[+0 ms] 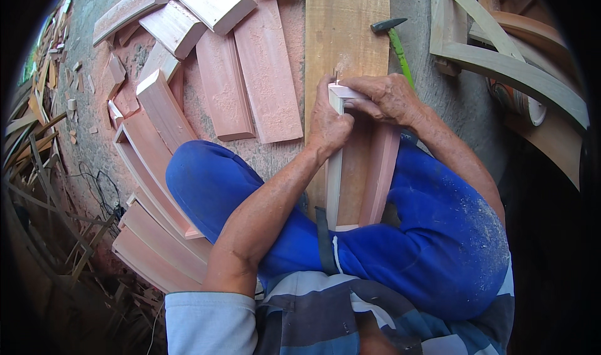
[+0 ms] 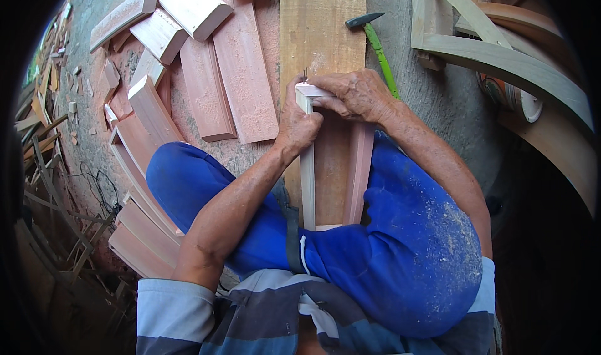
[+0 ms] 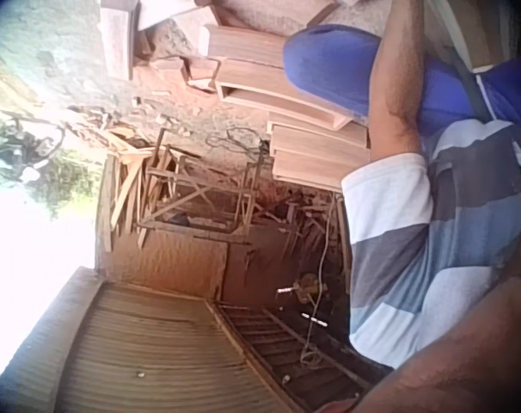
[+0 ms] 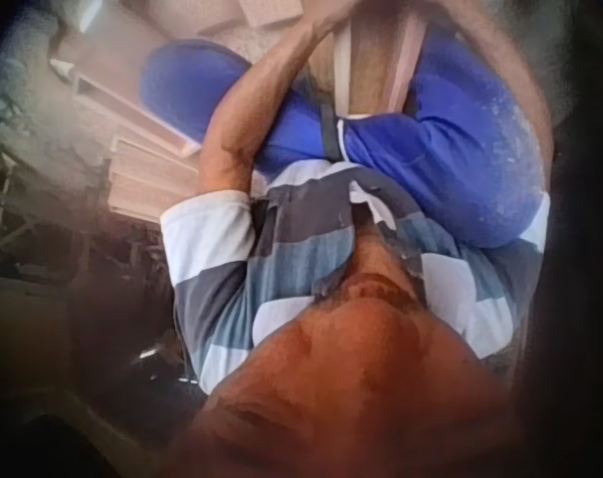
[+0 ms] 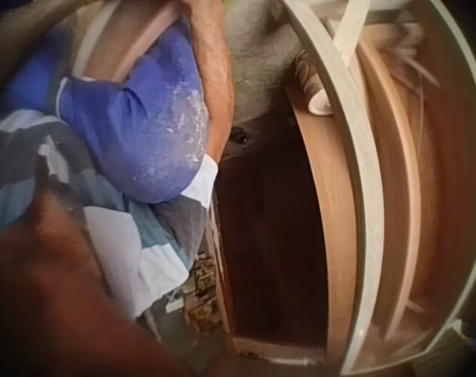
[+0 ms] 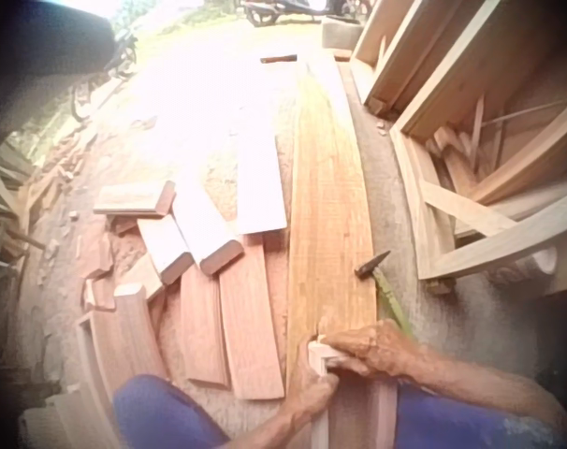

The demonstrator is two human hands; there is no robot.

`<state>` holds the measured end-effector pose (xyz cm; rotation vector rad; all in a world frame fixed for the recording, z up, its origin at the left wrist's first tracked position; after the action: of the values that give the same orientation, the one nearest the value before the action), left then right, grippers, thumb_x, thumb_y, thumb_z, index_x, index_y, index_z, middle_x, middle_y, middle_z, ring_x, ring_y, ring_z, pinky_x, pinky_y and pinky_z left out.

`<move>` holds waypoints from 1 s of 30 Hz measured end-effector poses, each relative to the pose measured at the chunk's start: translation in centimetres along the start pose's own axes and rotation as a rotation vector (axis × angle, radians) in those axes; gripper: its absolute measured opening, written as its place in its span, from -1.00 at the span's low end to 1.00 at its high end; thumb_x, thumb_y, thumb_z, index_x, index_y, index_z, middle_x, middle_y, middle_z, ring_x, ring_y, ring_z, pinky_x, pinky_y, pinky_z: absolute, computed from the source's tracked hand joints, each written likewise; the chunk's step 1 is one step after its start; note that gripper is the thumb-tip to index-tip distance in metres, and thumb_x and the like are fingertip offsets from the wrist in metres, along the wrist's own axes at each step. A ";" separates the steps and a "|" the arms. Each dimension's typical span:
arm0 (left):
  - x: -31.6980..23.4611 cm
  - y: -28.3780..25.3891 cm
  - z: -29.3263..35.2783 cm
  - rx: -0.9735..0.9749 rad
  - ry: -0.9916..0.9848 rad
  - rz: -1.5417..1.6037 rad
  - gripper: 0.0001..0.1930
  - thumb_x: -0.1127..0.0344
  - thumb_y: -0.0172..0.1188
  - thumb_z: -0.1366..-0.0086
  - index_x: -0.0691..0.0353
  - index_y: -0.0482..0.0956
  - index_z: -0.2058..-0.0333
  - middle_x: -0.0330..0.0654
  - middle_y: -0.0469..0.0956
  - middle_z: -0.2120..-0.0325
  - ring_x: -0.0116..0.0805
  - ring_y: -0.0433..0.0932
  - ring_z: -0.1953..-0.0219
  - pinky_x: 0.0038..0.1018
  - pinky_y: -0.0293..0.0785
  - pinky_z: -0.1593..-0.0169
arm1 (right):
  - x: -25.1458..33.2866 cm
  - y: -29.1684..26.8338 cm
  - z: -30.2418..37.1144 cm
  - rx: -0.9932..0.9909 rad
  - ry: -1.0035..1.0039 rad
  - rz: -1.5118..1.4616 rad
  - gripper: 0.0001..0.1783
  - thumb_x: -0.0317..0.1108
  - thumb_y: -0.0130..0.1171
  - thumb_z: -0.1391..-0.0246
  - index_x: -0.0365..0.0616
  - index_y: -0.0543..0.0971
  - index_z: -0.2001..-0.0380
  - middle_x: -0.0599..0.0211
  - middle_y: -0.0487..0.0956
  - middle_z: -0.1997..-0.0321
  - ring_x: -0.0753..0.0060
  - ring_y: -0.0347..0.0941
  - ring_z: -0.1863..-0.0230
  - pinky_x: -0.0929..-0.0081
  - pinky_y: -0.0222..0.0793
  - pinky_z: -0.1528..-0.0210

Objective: The person assembles small wooden frames by hand, using a hammer to drive nails into pre-cut wooden pieces. They repeatedly pick up pieces, align them, hammer nails, and place the finished frames aside.

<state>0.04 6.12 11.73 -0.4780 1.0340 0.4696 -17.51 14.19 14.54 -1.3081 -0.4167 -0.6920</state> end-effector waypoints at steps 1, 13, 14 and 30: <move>-0.2 0.1 0.0 -0.002 -0.014 -0.020 -0.14 0.59 0.13 -0.04 0.26 0.12 -0.40 0.22 0.48 -0.14 0.12 0.51 -0.22 -0.23 0.41 -0.31 | 0.0 -0.1 0.1 0.001 0.005 0.003 -0.51 0.13 0.28 -0.25 0.17 0.67 -0.13 0.26 0.77 0.04 0.10 0.73 0.10 0.16 0.65 0.10; -0.1 -0.2 -0.7 -0.016 0.002 -0.092 -0.13 0.57 0.15 -0.03 0.30 0.12 -0.40 0.24 0.47 -0.15 0.12 0.52 -0.22 -0.22 0.39 -0.34 | -4.2 -2.4 -0.9 -0.151 0.282 -0.388 -0.44 0.13 0.23 -0.31 -0.03 0.63 -0.17 0.04 0.71 -0.04 0.01 0.67 -0.06 0.11 0.58 -0.07; 0.0 -0.2 -0.8 -0.021 0.009 -0.106 -0.12 0.57 0.15 -0.03 0.32 0.12 -0.40 0.25 0.47 -0.15 0.11 0.51 -0.22 -0.23 0.39 -0.34 | -6.0 -2.6 -0.9 -0.266 0.363 -0.427 -0.43 0.12 0.22 -0.32 -0.05 0.61 -0.18 0.01 0.70 -0.06 -0.01 0.66 -0.07 0.10 0.56 -0.09; -0.4 -0.2 -0.9 0.074 -0.025 0.014 -0.07 0.58 0.14 0.03 0.40 0.08 -0.41 0.16 0.44 -0.17 -0.01 0.47 -0.26 -0.32 0.32 -0.38 | -14.1 1.1 1.6 -0.514 0.401 -0.245 -0.50 -0.20 0.17 -0.33 -0.17 0.48 -0.26 0.18 0.61 0.19 0.34 0.56 0.22 0.28 0.49 0.14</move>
<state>-0.66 5.34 11.71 -0.3986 1.0274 0.4475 -26.91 19.03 5.06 -1.5612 -0.0667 -1.3008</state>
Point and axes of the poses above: each hand's wrist, its own z-axis away from the middle knuckle, its own y-axis out of the palm, x = y × z, the point moved 1 cm from there along -z, towards the middle knuckle
